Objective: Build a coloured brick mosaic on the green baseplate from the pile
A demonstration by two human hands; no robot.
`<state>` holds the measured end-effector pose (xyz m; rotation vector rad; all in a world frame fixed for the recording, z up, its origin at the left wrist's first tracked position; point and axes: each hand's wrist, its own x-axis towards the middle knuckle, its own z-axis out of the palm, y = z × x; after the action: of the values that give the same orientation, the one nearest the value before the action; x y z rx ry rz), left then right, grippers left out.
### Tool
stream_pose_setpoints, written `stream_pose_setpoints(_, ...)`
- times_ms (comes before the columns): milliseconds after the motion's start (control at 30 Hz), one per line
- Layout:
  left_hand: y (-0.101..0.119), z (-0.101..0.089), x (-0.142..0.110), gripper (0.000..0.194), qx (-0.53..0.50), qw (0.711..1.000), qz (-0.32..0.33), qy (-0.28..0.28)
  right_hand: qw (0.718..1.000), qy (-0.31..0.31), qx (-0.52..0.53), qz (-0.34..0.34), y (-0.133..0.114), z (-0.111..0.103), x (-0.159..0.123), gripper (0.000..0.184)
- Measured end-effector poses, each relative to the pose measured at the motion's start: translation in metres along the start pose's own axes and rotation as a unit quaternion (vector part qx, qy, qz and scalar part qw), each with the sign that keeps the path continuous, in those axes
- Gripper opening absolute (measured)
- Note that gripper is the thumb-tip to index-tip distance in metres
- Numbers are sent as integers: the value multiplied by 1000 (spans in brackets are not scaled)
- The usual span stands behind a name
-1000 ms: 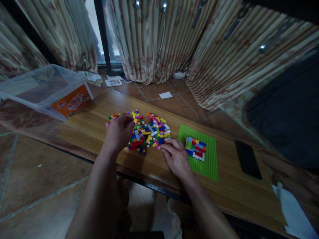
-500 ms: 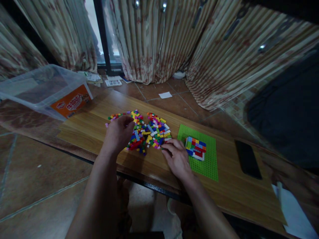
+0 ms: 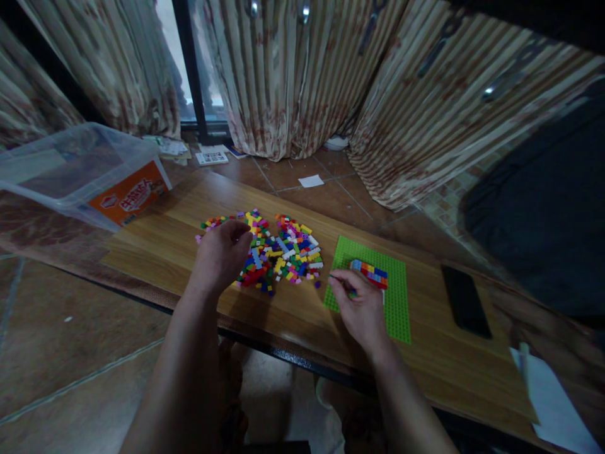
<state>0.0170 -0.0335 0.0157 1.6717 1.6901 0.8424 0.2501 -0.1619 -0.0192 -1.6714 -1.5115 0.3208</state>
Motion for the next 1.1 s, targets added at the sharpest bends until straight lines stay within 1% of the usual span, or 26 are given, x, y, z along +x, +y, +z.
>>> stream_pose_setpoints(100,0,0,0,32,11,1000,27,-4,996,56,16,63,17,-19,-1,20)
stream_pose_setpoints(167,0,1,0,34,14,999,31,-4,992,73,32,102,28,-31,-1,23)
stream_pose_setpoints(300,-1,2,1,35,18,999,37,-8,985,55,46,160,42,-52,-2,29)
stream_pose_setpoints(367,-1,3,1,35,18,999,41,-6,984,55,31,167,45,-59,-2,30)
stream_pose_setpoints(433,-1,3,1,34,18,999,41,-5,986,57,8,157,47,-63,-2,29)
stream_pose_setpoints(533,-1,5,2,35,11,999,35,-8,989,58,-20,133,52,-63,-1,26)
stream_pose_setpoints(633,-3,6,3,35,3,999,35,-9,990,66,-22,122,58,-59,-1,23)
stream_pose_setpoints(867,-4,4,2,34,18,999,41,-1,987,83,8,135,69,-50,-2,19)
stream_pose_setpoints(1100,-5,5,2,31,7,1000,28,7,987,101,7,125,76,-48,-2,17)
